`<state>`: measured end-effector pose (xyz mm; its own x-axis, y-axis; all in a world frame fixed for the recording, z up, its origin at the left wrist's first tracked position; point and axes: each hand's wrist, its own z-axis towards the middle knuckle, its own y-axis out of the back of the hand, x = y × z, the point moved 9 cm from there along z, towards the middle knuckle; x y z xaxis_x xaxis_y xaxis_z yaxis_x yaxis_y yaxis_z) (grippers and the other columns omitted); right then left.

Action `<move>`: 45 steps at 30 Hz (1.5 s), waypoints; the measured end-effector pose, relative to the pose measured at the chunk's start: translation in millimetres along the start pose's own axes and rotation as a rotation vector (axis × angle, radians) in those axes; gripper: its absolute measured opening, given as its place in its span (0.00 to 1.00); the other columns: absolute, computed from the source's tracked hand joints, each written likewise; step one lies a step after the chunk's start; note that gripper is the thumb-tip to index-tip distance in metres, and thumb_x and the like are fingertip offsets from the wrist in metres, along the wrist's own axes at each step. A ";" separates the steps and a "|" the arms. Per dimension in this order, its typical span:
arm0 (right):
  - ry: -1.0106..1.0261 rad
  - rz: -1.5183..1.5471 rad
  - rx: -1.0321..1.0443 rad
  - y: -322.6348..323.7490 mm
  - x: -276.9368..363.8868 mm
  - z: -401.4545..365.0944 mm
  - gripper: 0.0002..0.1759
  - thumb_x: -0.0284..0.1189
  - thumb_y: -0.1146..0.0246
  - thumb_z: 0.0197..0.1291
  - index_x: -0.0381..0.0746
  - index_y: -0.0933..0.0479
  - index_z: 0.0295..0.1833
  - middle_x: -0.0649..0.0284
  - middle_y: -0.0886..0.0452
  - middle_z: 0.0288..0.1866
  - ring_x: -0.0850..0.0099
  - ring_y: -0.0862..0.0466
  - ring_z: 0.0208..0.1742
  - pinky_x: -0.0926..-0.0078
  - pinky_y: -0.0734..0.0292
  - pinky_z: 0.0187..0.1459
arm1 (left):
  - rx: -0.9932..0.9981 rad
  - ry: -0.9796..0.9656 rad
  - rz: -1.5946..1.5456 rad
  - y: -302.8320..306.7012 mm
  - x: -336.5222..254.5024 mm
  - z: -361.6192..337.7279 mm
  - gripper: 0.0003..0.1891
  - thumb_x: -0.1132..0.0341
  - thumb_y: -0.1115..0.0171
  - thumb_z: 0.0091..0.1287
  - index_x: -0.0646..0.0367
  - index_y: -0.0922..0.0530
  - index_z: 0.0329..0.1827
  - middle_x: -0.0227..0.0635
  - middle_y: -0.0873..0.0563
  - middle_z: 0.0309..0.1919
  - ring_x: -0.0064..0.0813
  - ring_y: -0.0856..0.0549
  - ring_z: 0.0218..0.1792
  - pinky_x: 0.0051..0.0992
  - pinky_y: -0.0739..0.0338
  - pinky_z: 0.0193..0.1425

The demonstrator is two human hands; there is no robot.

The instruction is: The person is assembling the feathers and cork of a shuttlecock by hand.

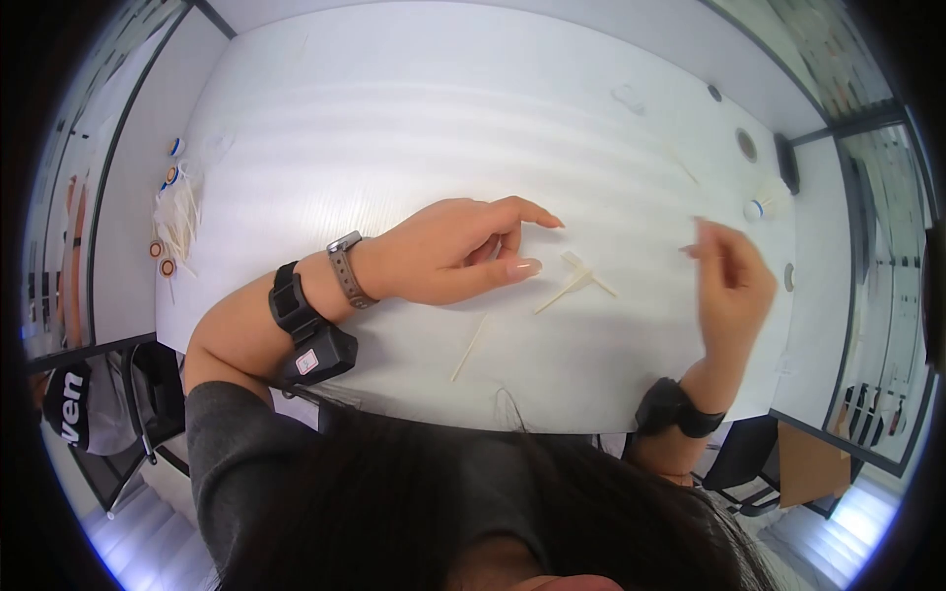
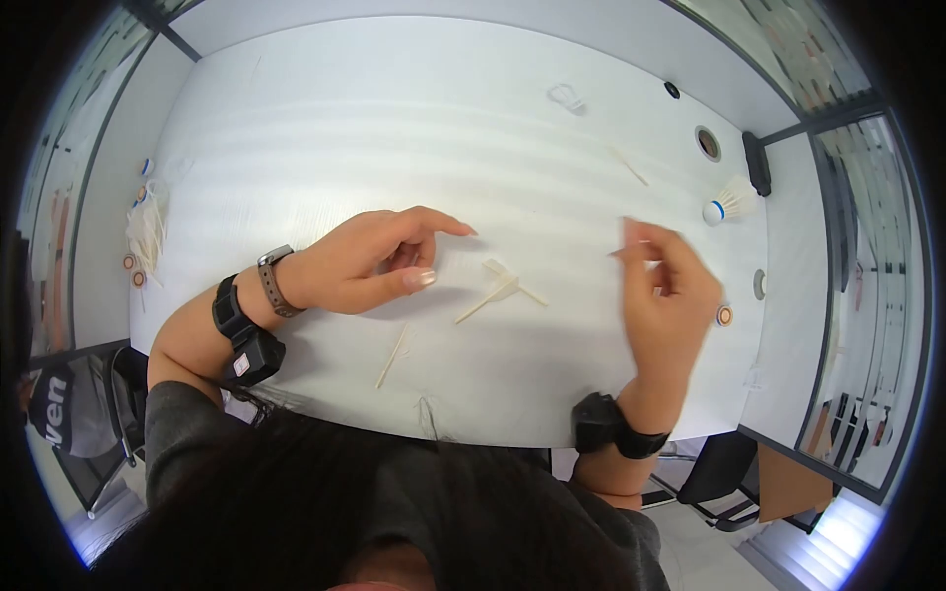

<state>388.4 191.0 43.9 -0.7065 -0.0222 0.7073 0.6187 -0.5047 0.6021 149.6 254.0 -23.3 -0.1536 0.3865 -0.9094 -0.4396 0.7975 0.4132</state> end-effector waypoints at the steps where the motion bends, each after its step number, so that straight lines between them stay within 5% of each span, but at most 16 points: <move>1: 0.017 -0.033 0.062 -11.7 12.0 -2.7 0.06 0.23 0.31 0.59 0.35 0.15 0.42 0.69 0.15 0.27 0.86 0.36 0.18 0.85 0.44 0.21 | 0.008 0.022 0.009 -0.7 0.7 0.4 0.25 0.58 0.40 0.70 0.58 0.28 0.68 0.25 0.23 0.26 0.20 0.22 0.26 0.22 0.27 0.33; 5: 0.041 -0.179 0.314 -48.3 31.4 -16.3 0.14 0.32 0.27 0.55 0.36 0.15 0.44 0.67 0.25 0.17 0.77 0.34 0.14 0.78 0.42 0.20 | 0.034 -0.018 0.152 -1.4 -5.8 1.2 0.33 0.50 0.26 0.56 0.55 0.22 0.63 0.25 0.24 0.25 0.23 0.25 0.26 0.25 0.31 0.34; 7: -0.018 -0.247 0.433 -58.6 22.7 -22.1 0.26 0.41 0.24 0.51 0.36 0.16 0.51 0.67 0.34 0.12 0.74 0.33 0.13 0.74 0.41 0.20 | 0.033 -0.121 0.241 -2.2 -14.6 -0.7 0.36 0.48 0.23 0.52 0.55 0.22 0.63 0.25 0.23 0.26 0.25 0.25 0.26 0.26 0.30 0.38; 11: -0.010 -0.327 0.506 -60.4 20.1 -23.7 0.39 0.45 0.22 0.47 0.36 0.21 0.62 0.67 0.35 0.12 0.74 0.33 0.14 0.74 0.40 0.20 | 0.036 -0.303 0.320 -5.2 -28.7 -3.5 0.45 0.41 0.21 0.45 0.54 0.23 0.65 0.29 0.21 0.31 0.30 0.20 0.34 0.30 0.29 0.49; 18: -0.019 -0.308 0.388 -52.1 19.3 -17.5 0.39 0.45 0.23 0.50 0.37 0.23 0.65 0.70 0.36 0.15 0.75 0.36 0.16 0.75 0.41 0.21 | 0.115 -0.313 0.462 -12.3 -28.3 -6.5 0.49 0.35 0.23 0.44 0.54 0.25 0.67 0.35 0.19 0.39 0.38 0.19 0.42 0.34 0.29 0.54; 24: 0.065 -0.243 0.233 -43.9 14.8 -10.8 0.29 0.38 0.25 0.54 0.36 0.19 0.59 0.66 0.31 0.22 0.74 0.31 0.24 0.75 0.36 0.27 | 0.089 -0.265 0.516 -15.0 -21.1 -4.5 0.38 0.44 0.27 0.57 0.53 0.26 0.68 0.37 0.20 0.38 0.36 0.19 0.39 0.33 0.28 0.50; 28: -0.040 -0.304 0.170 -39.0 -8.7 -0.9 0.24 0.36 0.25 0.54 0.36 0.18 0.54 0.64 0.29 0.25 0.70 0.28 0.27 0.72 0.30 0.32 | -0.005 -0.197 0.439 -7.2 -15.0 -2.5 0.25 0.64 0.36 0.68 0.54 0.27 0.69 0.39 0.21 0.38 0.37 0.20 0.37 0.34 0.25 0.46; 32: 0.091 -0.394 0.023 -28.3 -16.3 8.7 0.26 0.37 0.26 0.56 0.35 0.20 0.57 0.62 0.23 0.34 0.68 0.25 0.37 0.67 0.27 0.41 | -0.201 -0.250 0.336 6.1 -23.2 -3.4 0.27 0.78 0.45 0.68 0.55 0.30 0.71 0.41 0.20 0.42 0.37 0.20 0.37 0.32 0.23 0.42; 33: 0.089 -0.425 0.037 -28.0 -20.2 11.9 0.28 0.37 0.27 0.57 0.35 0.22 0.61 0.55 0.17 0.47 0.61 0.20 0.52 0.66 0.25 0.54 | -0.237 -0.281 0.332 8.6 -23.2 -3.9 0.27 0.78 0.45 0.68 0.55 0.30 0.72 0.40 0.20 0.43 0.37 0.20 0.37 0.31 0.23 0.41; 36: 0.200 -0.399 0.027 -34.1 -32.0 14.9 0.33 0.41 0.28 0.58 0.33 0.25 0.65 0.48 0.21 0.64 0.55 0.27 0.71 0.58 0.35 0.70 | -0.233 -0.243 0.312 14.7 -22.3 -5.0 0.28 0.75 0.42 0.67 0.56 0.32 0.72 0.38 0.19 0.46 0.34 0.21 0.36 0.29 0.23 0.40; 39: 0.106 -0.486 0.163 -49.3 -46.5 15.4 0.38 0.45 0.29 0.59 0.32 0.28 0.68 0.46 0.31 0.75 0.55 0.39 0.80 0.49 0.51 0.78 | -0.194 -0.193 0.261 13.7 -20.6 -4.1 0.30 0.71 0.37 0.65 0.57 0.32 0.72 0.38 0.18 0.48 0.33 0.22 0.36 0.29 0.23 0.41; 45: 0.153 -0.513 0.240 -59.5 -36.4 14.3 0.41 0.47 0.30 0.59 0.33 0.30 0.71 0.50 0.30 0.74 0.55 0.37 0.79 0.46 0.55 0.78 | -0.180 -0.260 0.251 10.7 -22.0 -3.2 0.35 0.65 0.29 0.61 0.57 0.32 0.72 0.42 0.19 0.55 0.35 0.22 0.39 0.30 0.22 0.46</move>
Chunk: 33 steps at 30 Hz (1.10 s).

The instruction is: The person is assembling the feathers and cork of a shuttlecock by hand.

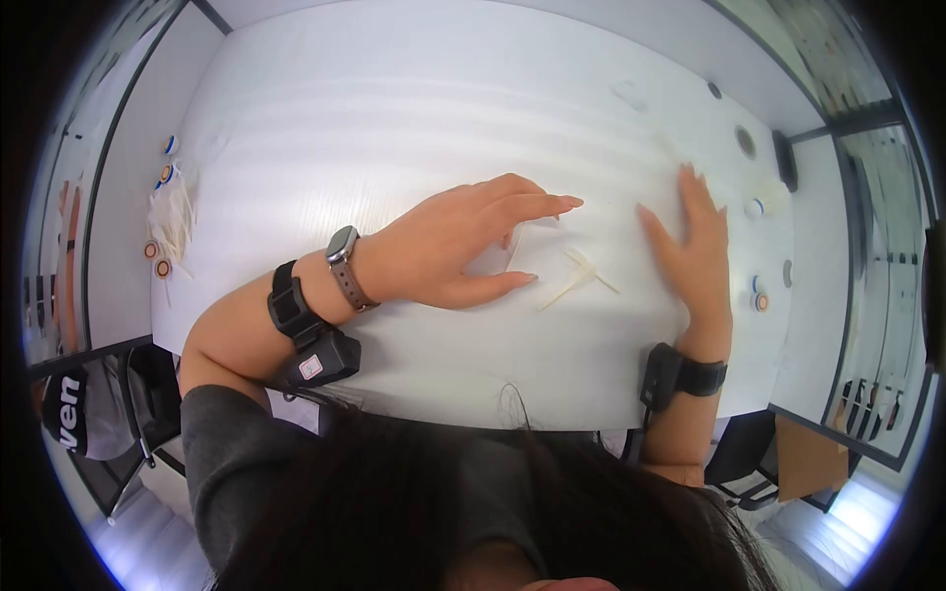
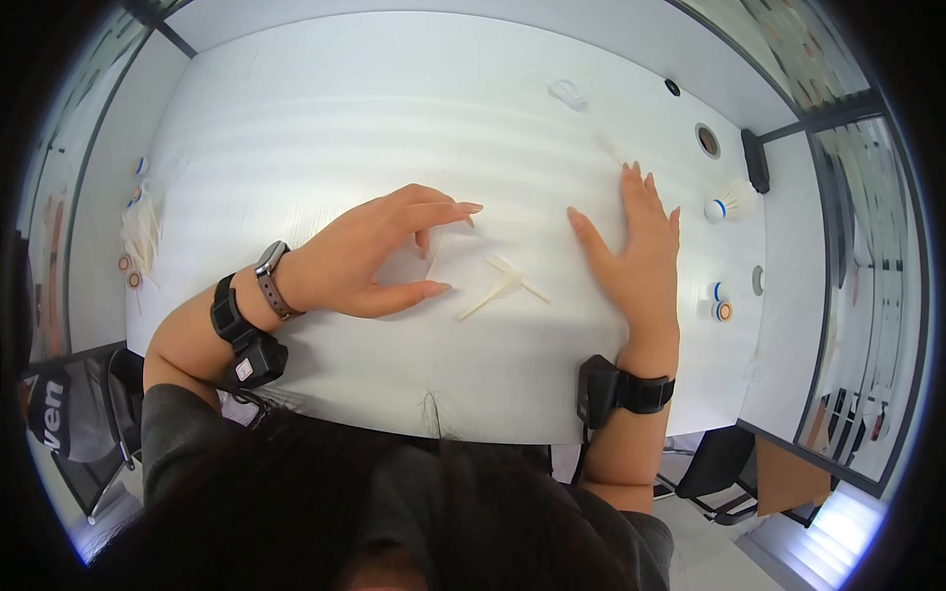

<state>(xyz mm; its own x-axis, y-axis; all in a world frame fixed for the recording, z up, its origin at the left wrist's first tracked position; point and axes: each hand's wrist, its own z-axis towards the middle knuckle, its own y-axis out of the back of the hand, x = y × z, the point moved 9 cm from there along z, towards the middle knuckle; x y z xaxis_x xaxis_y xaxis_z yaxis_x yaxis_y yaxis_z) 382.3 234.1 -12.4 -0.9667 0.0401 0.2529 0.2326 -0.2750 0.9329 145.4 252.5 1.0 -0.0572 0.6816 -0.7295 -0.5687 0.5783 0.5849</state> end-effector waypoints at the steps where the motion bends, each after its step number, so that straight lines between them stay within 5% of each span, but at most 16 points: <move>1: 0.022 0.000 0.013 0.0 6.8 -0.9 0.41 0.47 0.30 0.59 0.33 0.31 0.71 0.50 0.30 0.74 0.55 0.37 0.79 0.46 0.55 0.78 | 0.018 0.009 0.011 1.8 -1.5 0.4 0.36 0.64 0.29 0.61 0.57 0.33 0.72 0.43 0.20 0.57 0.36 0.21 0.42 0.31 0.22 0.48; 5: 0.153 0.129 0.092 -1.3 34.8 -5.8 0.40 0.42 0.28 0.57 0.34 0.30 0.71 0.53 0.29 0.74 0.54 0.37 0.79 0.45 0.53 0.77 | -0.017 -0.122 0.074 3.4 -6.1 -1.0 0.41 0.60 0.26 0.59 0.56 0.36 0.74 0.45 0.22 0.63 0.45 0.21 0.55 0.38 0.23 0.56; 6: 0.198 0.144 0.113 -0.5 42.9 -7.3 0.39 0.41 0.28 0.56 0.34 0.30 0.71 0.53 0.29 0.74 0.54 0.37 0.79 0.45 0.52 0.77 | 0.011 -0.108 0.063 1.1 -4.4 -2.3 0.45 0.57 0.23 0.56 0.55 0.38 0.75 0.45 0.26 0.68 0.49 0.26 0.66 0.43 0.28 0.65; 10: 0.287 0.224 0.182 -1.0 61.7 -11.4 0.40 0.40 0.27 0.54 0.35 0.29 0.70 0.53 0.29 0.74 0.52 0.37 0.79 0.46 0.51 0.77 | 0.082 -0.077 0.097 -3.2 -5.8 -2.7 0.46 0.49 0.22 0.53 0.50 0.34 0.75 0.47 0.33 0.74 0.49 0.33 0.72 0.45 0.39 0.73; 14: 0.333 0.253 0.220 -1.6 68.6 -14.9 0.41 0.40 0.27 0.52 0.35 0.29 0.71 0.53 0.29 0.74 0.51 0.36 0.78 0.46 0.50 0.77 | 0.171 -0.174 0.181 -14.4 -14.7 -2.8 0.42 0.42 0.25 0.53 0.43 0.27 0.72 0.51 0.36 0.75 0.54 0.35 0.74 0.50 0.41 0.74; 23: 0.379 0.235 0.184 8.5 77.5 -17.0 0.34 0.35 0.27 0.53 0.36 0.24 0.65 0.54 0.23 0.69 0.54 0.33 0.76 0.48 0.46 0.77 | 0.215 -0.070 0.294 -15.8 -11.4 -2.3 0.50 0.35 0.28 0.52 0.47 0.34 0.77 0.51 0.44 0.79 0.56 0.46 0.79 0.57 0.53 0.79; 29: 0.365 0.579 0.296 7.0 83.8 -21.4 0.22 0.30 0.26 0.50 0.39 0.16 0.54 0.57 0.15 0.58 0.55 0.23 0.69 0.50 0.35 0.72 | 0.245 -0.080 0.260 -19.6 -7.2 -3.5 0.54 0.34 0.30 0.55 0.54 0.42 0.80 0.49 0.44 0.80 0.54 0.49 0.81 0.56 0.54 0.79; 33: 0.404 0.673 0.255 13.1 88.2 -19.7 0.15 0.26 0.27 0.51 0.39 0.15 0.47 0.60 0.10 0.42 0.57 0.17 0.61 0.54 0.30 0.69 | 0.249 -0.079 0.274 -21.8 -5.5 -5.3 0.51 0.35 0.30 0.56 0.52 0.39 0.79 0.48 0.43 0.80 0.53 0.48 0.81 0.54 0.51 0.80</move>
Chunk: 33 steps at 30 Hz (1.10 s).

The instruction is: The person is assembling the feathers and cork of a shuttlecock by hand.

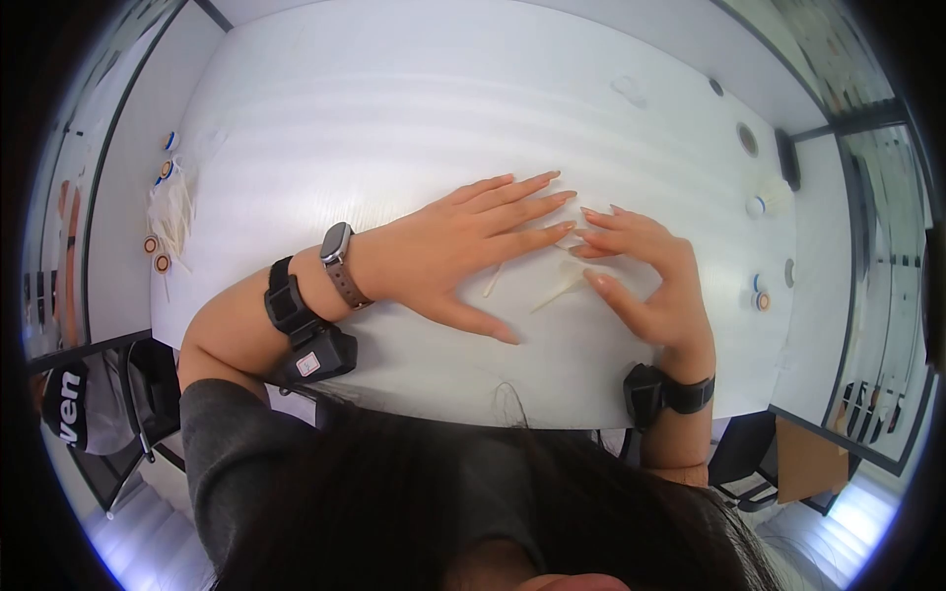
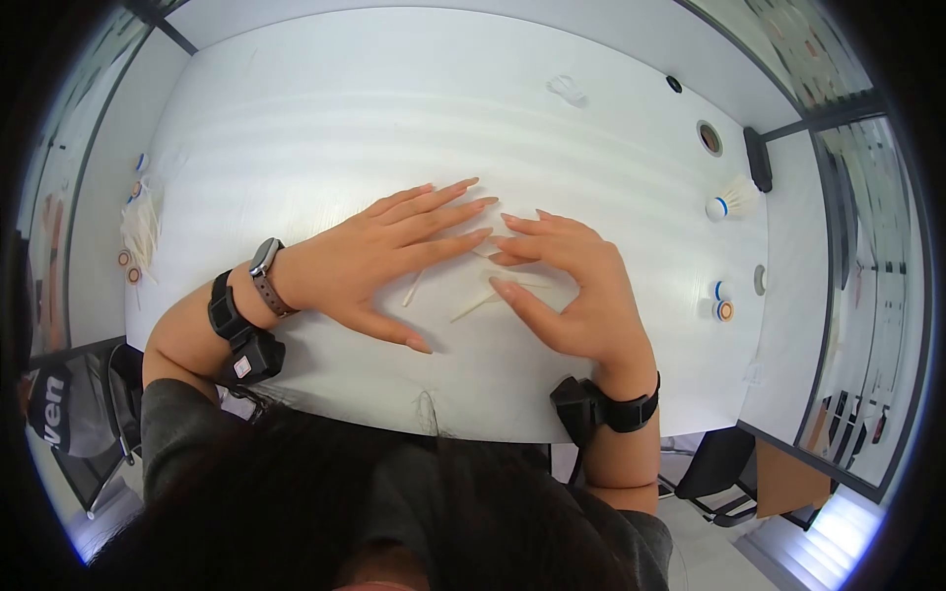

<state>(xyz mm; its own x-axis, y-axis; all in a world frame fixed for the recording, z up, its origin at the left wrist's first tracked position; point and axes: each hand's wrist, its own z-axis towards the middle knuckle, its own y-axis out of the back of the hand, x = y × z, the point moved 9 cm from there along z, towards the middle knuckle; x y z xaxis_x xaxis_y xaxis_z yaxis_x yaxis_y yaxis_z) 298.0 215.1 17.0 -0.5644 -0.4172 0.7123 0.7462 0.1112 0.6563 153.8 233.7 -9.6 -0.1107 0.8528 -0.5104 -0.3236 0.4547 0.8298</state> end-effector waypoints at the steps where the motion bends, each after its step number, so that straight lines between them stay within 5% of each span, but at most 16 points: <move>1: 0.004 -0.001 -0.049 3.7 -0.5 -0.2 0.13 0.25 0.28 0.51 0.39 0.15 0.45 0.62 0.10 0.39 0.58 0.16 0.60 0.56 0.29 0.67 | 0.010 -0.003 0.013 -0.1 -0.9 0.8 0.51 0.35 0.30 0.56 0.50 0.38 0.79 0.48 0.43 0.80 0.53 0.47 0.80 0.54 0.51 0.80; 7: -0.044 -0.157 -0.240 19.0 -13.6 0.4 0.12 0.23 0.29 0.53 0.38 0.16 0.45 0.60 0.11 0.47 0.54 0.19 0.64 0.57 0.28 0.66 | 0.034 -0.028 0.021 -3.5 -3.0 -0.1 0.43 0.36 0.31 0.57 0.42 0.30 0.75 0.47 0.42 0.79 0.52 0.46 0.80 0.54 0.51 0.79; 15: -0.039 -0.502 -0.378 34.8 -30.3 2.3 0.19 0.28 0.28 0.57 0.41 0.17 0.55 0.54 0.22 0.66 0.51 0.31 0.75 0.56 0.36 0.71 | -0.054 -0.003 0.055 -0.9 -0.7 -3.5 0.46 0.38 0.35 0.63 0.52 0.39 0.79 0.49 0.44 0.80 0.50 0.45 0.80 0.49 0.48 0.80; 18: -0.120 -0.742 -0.512 63.2 -38.7 -14.3 0.20 0.31 0.29 0.58 0.42 0.18 0.57 0.53 0.25 0.70 0.50 0.34 0.76 0.54 0.37 0.72 | -0.057 -0.012 0.092 -3.6 -0.5 -3.7 0.43 0.40 0.39 0.67 0.53 0.40 0.79 0.49 0.44 0.80 0.51 0.45 0.79 0.49 0.48 0.80; 21: -0.416 -1.045 -0.506 106.3 -74.2 -70.7 0.30 0.42 0.29 0.60 0.41 0.22 0.65 0.40 0.32 0.72 0.44 0.38 0.77 0.49 0.40 0.73 | -0.091 -0.007 0.107 -1.6 2.5 -2.7 0.41 0.40 0.42 0.69 0.54 0.40 0.79 0.50 0.43 0.79 0.52 0.44 0.79 0.48 0.47 0.80; 23: -0.739 -1.068 -0.410 133.2 -81.9 -116.6 0.34 0.46 0.30 0.60 0.40 0.25 0.68 0.36 0.35 0.73 0.43 0.39 0.78 0.49 0.41 0.74 | -0.122 -0.005 0.099 0.9 3.1 -2.7 0.40 0.40 0.44 0.71 0.54 0.40 0.79 0.50 0.43 0.79 0.52 0.44 0.79 0.48 0.47 0.80; 26: -0.889 -0.879 -0.547 153.0 -79.0 -166.4 0.39 0.48 0.31 0.61 0.40 0.31 0.73 0.36 0.36 0.75 0.43 0.41 0.79 0.49 0.43 0.75 | -0.130 0.000 0.092 0.8 4.6 -2.2 0.40 0.39 0.47 0.72 0.54 0.40 0.79 0.51 0.43 0.79 0.53 0.44 0.79 0.48 0.46 0.79; 33: -0.965 -0.573 -0.571 145.3 -106.0 -203.4 0.44 0.42 0.32 0.62 0.38 0.42 0.79 0.43 0.31 0.73 0.48 0.28 0.72 0.57 0.30 0.68 | -0.129 0.007 0.093 2.0 4.0 -1.9 0.39 0.41 0.46 0.72 0.55 0.41 0.80 0.50 0.44 0.79 0.53 0.44 0.79 0.47 0.46 0.79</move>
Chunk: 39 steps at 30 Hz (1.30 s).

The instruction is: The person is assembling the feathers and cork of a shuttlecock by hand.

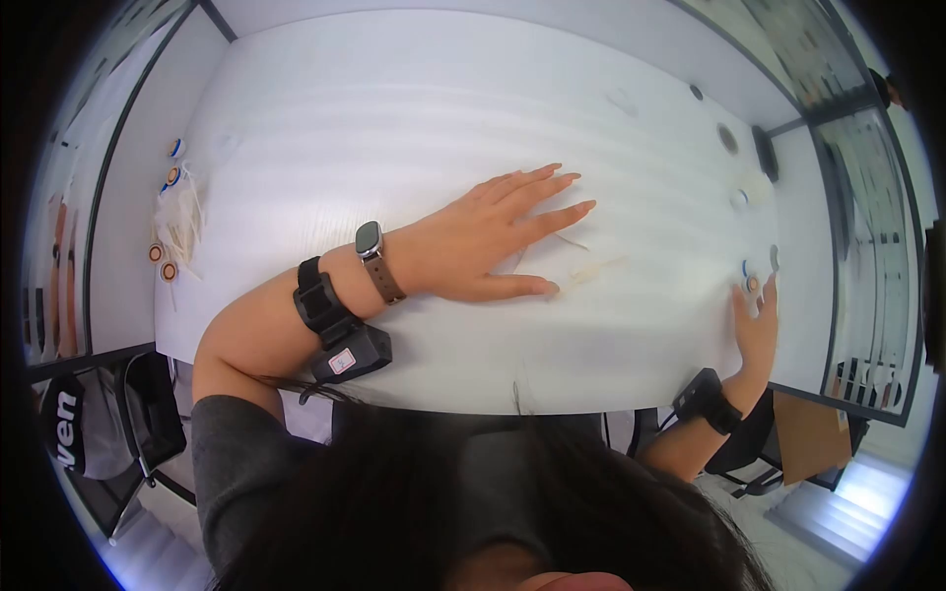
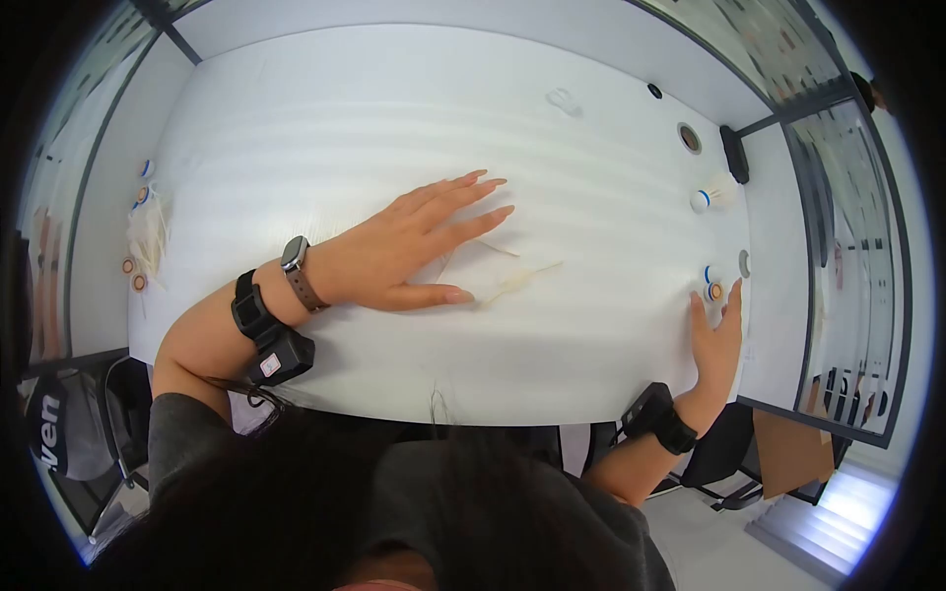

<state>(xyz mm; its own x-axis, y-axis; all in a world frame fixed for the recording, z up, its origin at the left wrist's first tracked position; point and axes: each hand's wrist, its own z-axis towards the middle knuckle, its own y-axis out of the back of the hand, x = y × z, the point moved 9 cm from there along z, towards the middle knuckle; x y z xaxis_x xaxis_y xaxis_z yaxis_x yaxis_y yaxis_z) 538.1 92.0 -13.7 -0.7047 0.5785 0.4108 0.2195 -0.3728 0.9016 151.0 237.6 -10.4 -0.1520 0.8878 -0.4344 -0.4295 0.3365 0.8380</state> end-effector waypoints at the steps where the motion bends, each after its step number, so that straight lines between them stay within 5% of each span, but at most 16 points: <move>1: 0.020 0.026 -0.008 0.5 -2.9 3.4 0.42 0.42 0.31 0.61 0.37 0.38 0.77 0.44 0.28 0.70 0.50 0.25 0.69 0.59 0.28 0.66 | -0.005 -0.003 -0.005 0.2 -0.3 -0.2 0.40 0.41 0.46 0.72 0.55 0.41 0.80 0.50 0.44 0.79 0.53 0.44 0.79 0.47 0.45 0.79; 9: -0.023 -0.136 -0.005 15.6 27.4 10.5 0.18 0.36 0.30 0.58 0.32 0.15 0.47 0.53 0.11 0.39 0.64 0.10 0.42 0.69 0.19 0.47 | -0.043 0.004 -0.035 4.4 1.7 -1.5 0.40 0.42 0.44 0.72 0.55 0.42 0.80 0.49 0.44 0.79 0.53 0.44 0.79 0.47 0.45 0.79; 17: 0.142 -0.039 -0.006 10.5 66.2 -5.1 0.17 0.33 0.30 0.58 0.31 0.16 0.47 0.54 0.12 0.38 0.66 0.11 0.39 0.72 0.19 0.42 | -0.061 0.005 -0.066 1.6 1.8 -2.0 0.40 0.42 0.44 0.72 0.53 0.42 0.80 0.48 0.44 0.79 0.53 0.45 0.79 0.48 0.46 0.79; 21: 0.143 0.254 0.063 18.3 147.5 -41.5 0.15 0.27 0.31 0.59 0.31 0.16 0.50 0.56 0.13 0.38 0.72 0.12 0.38 0.76 0.18 0.42 | -0.089 -0.031 -0.084 4.7 -0.2 -1.6 0.40 0.43 0.42 0.70 0.53 0.41 0.80 0.48 0.42 0.79 0.53 0.43 0.78 0.48 0.45 0.79; 24: 0.449 0.424 0.232 8.6 214.9 -68.4 0.22 0.20 0.32 0.56 0.33 0.19 0.58 0.58 0.13 0.37 0.74 0.12 0.40 0.77 0.18 0.47 | -0.105 -0.078 -0.160 10.5 -6.0 1.2 0.41 0.44 0.38 0.68 0.53 0.41 0.80 0.48 0.41 0.78 0.52 0.42 0.78 0.48 0.45 0.78; 27: 0.613 0.519 0.406 -5.4 273.0 -100.1 0.39 0.19 0.32 0.54 0.39 0.32 0.74 0.58 0.12 0.38 0.72 0.11 0.38 0.76 0.18 0.47 | -0.173 -0.140 -0.190 19.4 -12.6 0.7 0.42 0.46 0.33 0.65 0.52 0.39 0.79 0.46 0.26 0.67 0.49 0.26 0.66 0.44 0.32 0.68; 28: 0.636 0.508 0.441 -13.6 281.0 -104.8 0.42 0.19 0.32 0.53 0.40 0.36 0.76 0.58 0.12 0.37 0.71 0.11 0.37 0.76 0.18 0.46 | -0.187 -0.158 -0.202 24.5 -15.1 1.0 0.43 0.48 0.31 0.63 0.52 0.38 0.78 0.42 0.17 0.52 0.43 0.17 0.50 0.38 0.24 0.53; 31: 0.686 0.506 0.535 -38.3 298.2 -114.8 0.50 0.21 0.31 0.52 0.44 0.45 0.81 0.58 0.12 0.37 0.68 0.11 0.35 0.76 0.19 0.44 | -0.160 -0.105 -0.268 24.3 -12.4 -3.2 0.41 0.51 0.30 0.62 0.51 0.36 0.77 0.35 0.14 0.39 0.36 0.15 0.36 0.32 0.24 0.38; 34: 0.717 0.501 0.569 -50.1 310.2 -119.1 0.53 0.23 0.31 0.52 0.44 0.50 0.82 0.60 0.12 0.37 0.67 0.12 0.31 0.76 0.19 0.41 | -0.342 -0.174 -0.271 32.1 -15.2 -1.9 0.36 0.55 0.30 0.61 0.50 0.32 0.74 0.28 0.15 0.29 0.33 0.16 0.26 0.30 0.26 0.29; 39: 0.755 0.503 0.527 -60.9 315.1 -117.2 0.54 0.26 0.30 0.53 0.41 0.52 0.82 0.59 0.13 0.32 0.68 0.13 0.28 0.76 0.20 0.38 | -0.274 -0.045 -0.285 26.3 -0.4 -0.7 0.31 0.59 0.32 0.61 0.50 0.27 0.69 0.25 0.18 0.22 0.34 0.17 0.23 0.30 0.26 0.28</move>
<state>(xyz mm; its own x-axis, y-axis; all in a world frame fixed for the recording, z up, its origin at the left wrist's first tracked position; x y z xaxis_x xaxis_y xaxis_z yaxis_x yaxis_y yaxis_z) 223.6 212.0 45.0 -0.6483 -0.2264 0.7269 0.7424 0.0238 0.6695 139.1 245.9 11.5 0.0439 0.7858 -0.6169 -0.6714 0.4805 0.5642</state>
